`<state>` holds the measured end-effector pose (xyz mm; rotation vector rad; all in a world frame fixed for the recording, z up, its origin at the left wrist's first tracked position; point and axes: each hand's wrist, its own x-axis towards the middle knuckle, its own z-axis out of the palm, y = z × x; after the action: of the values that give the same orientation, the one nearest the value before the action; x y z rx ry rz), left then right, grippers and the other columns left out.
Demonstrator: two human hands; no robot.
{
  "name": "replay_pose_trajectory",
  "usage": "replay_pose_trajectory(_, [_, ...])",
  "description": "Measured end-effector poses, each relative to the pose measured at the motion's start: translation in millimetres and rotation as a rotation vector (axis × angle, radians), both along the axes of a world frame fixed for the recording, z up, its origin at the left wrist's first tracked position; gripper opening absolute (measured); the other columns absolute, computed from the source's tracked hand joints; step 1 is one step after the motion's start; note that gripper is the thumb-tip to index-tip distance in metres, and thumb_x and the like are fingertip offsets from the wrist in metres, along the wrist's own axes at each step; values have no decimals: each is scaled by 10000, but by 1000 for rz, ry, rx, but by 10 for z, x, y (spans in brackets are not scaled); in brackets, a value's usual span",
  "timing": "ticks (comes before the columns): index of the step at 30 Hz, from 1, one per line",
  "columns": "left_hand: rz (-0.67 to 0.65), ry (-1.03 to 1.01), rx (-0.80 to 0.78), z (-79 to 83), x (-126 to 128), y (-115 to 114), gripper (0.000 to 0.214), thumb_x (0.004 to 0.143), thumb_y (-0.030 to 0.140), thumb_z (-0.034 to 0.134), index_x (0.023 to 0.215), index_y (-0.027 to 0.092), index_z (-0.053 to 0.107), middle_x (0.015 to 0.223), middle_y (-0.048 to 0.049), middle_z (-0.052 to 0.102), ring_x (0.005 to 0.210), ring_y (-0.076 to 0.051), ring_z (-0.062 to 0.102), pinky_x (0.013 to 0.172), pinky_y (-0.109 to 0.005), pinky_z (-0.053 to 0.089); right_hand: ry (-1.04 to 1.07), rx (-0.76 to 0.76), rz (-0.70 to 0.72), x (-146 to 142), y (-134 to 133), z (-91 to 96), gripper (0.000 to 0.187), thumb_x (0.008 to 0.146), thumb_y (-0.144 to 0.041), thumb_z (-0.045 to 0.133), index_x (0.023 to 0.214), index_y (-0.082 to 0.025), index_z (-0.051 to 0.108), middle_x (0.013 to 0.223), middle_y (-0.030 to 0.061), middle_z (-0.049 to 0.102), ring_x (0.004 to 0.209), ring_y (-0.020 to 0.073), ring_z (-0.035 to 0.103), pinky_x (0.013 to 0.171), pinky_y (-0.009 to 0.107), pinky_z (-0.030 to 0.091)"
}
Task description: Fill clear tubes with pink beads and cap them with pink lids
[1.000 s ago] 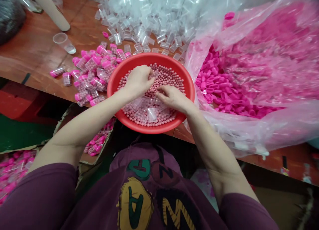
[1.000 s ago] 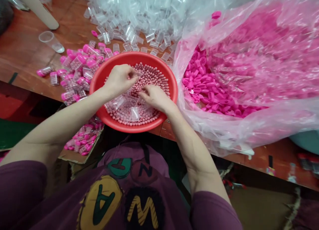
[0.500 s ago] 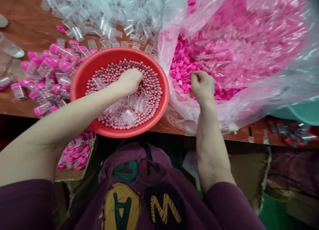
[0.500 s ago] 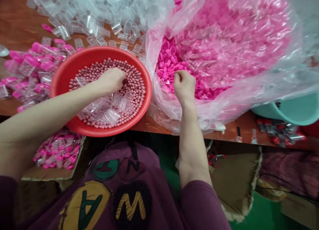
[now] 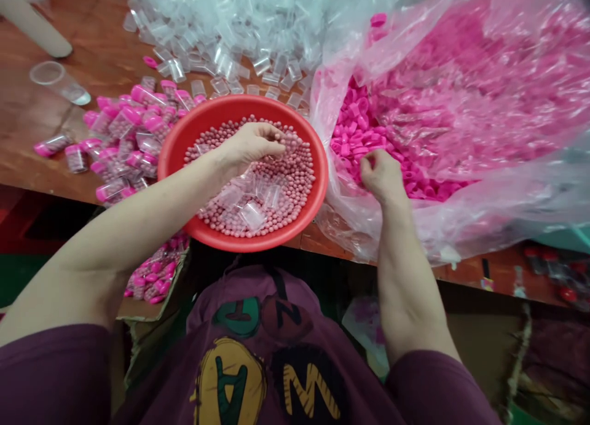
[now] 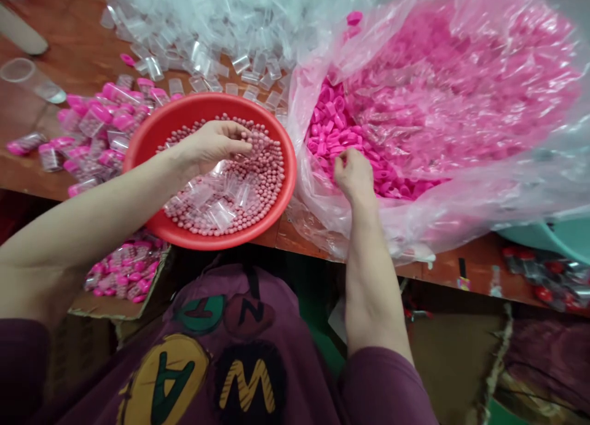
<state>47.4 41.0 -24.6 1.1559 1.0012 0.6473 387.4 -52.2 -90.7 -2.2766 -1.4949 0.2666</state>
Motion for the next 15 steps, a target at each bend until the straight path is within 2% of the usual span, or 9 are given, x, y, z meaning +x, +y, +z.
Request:
replay_pose_trajectory(1, [9, -43, -39, 38, -63, -28, 185, 809, -33, 811, 868, 137, 771, 834, -7, 745, 756, -108, 647, 737, -274, 447, 64, 70, -39, 10, -29, 22, 58, 943, -215, 652, 903, -257, 654, 986, 171, 759, 1062, 386, 705, 1115, 575, 540])
replay_pose_trajectory(2, [19, -79, -75, 70, -129, -59, 169, 831, -21, 823, 888, 133, 781, 866, -18, 769, 783, -109, 672, 749, -270, 456, 121, 140, -79, 10, -53, 38, 119, 905, -201, 674, 848, -282, 606, 905, 136, 717, 1033, 370, 678, 1133, 582, 515])
replay_pose_trajectory(4, [31, -153, -141, 115, -261, -134, 124, 894, 19, 830, 925, 131, 785, 930, -38, 809, 842, -117, 719, 796, -271, 490, 207, 266, -141, -17, -73, 48, 191, 855, -193, 682, 802, -316, 546, 839, 94, 659, 986, 334, 640, 1137, 581, 490])
replay_pose_trajectory(6, [32, -250, -206, 142, -378, -223, 87, 952, 69, 831, 981, 135, 783, 977, -53, 835, 889, -138, 764, 870, -294, 543, 301, 344, -163, -78, -50, 38, 148, 866, -243, 646, 841, -334, 531, 797, 55, 637, 855, 279, 627, 1024, 539, 543])
replay_pose_trajectory(9, [25, -422, -287, 160, -492, -361, 103, 1023, 97, 789, 1112, 148, 785, 1004, -53, 855, 905, -174, 822, 951, -347, 612, 474, 451, -178, -236, 42, 49, 119, 905, -387, 583, 939, -355, 474, 728, -34, 581, 602, 203, 554, 757, 449, 583])
replay_pose_trajectory(11, [35, -511, -314, 158, -523, -441, 142, 1047, 53, 731, 1143, 147, 777, 996, -43, 858, 892, -178, 842, 973, -359, 644, 618, 570, -141, -406, 97, 119, 288, 868, -479, 684, 1024, -360, 473, 744, -80, 555, 513, 173, 517, 628, 404, 561])
replay_pose_trajectory(13, [53, -566, -326, 144, -530, -505, 179, 1045, 5, 695, 1136, 141, 768, 993, -38, 860, 887, -176, 852, 971, -354, 664, 776, 671, -51, -643, 119, 244, 472, 791, -507, 846, 1116, -353, 539, 810, -87, 582, 493, 147, 525, 547, 363, 534])
replay_pose_trajectory(15, [70, -590, -337, 122, -523, -553, 231, 1010, -36, 701, 1143, 142, 765, 1002, -32, 863, 890, -176, 858, 983, -351, 675, 875, 661, 77, -940, 112, 393, 517, 765, -514, 947, 1142, -321, 650, 892, -60, 649, 527, 121, 557, 526, 332, 534])
